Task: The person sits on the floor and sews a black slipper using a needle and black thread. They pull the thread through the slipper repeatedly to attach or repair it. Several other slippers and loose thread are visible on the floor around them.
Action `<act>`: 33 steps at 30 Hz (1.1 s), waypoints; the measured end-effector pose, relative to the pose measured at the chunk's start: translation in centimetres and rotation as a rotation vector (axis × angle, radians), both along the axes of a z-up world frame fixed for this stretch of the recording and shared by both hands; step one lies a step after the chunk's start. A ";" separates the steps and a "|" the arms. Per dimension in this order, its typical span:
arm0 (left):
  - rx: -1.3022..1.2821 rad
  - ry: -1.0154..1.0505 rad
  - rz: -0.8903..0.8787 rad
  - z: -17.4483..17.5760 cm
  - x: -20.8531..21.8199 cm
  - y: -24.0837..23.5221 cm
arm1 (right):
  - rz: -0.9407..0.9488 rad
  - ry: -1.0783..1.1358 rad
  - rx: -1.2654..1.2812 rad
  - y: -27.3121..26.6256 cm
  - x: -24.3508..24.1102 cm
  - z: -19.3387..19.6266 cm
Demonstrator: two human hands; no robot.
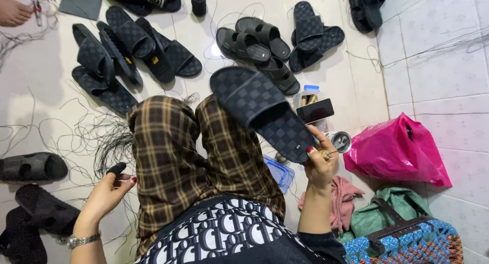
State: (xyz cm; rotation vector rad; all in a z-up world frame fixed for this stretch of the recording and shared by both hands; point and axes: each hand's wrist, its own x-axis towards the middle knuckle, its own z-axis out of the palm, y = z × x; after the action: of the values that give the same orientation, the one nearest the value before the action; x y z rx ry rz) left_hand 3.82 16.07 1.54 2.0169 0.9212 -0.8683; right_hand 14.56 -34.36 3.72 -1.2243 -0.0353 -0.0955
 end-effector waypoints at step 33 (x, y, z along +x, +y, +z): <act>0.068 -0.086 -0.176 -26.7 38.7 2.9 | -0.039 0.926 -0.457 3.9 16.5 -17.3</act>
State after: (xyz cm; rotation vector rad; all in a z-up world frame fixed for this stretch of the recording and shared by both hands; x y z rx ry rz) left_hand 42.57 18.95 -25.14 2.2019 0.7429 -0.8473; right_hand 31.05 -30.42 -13.57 -1.6240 0.8100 0.4734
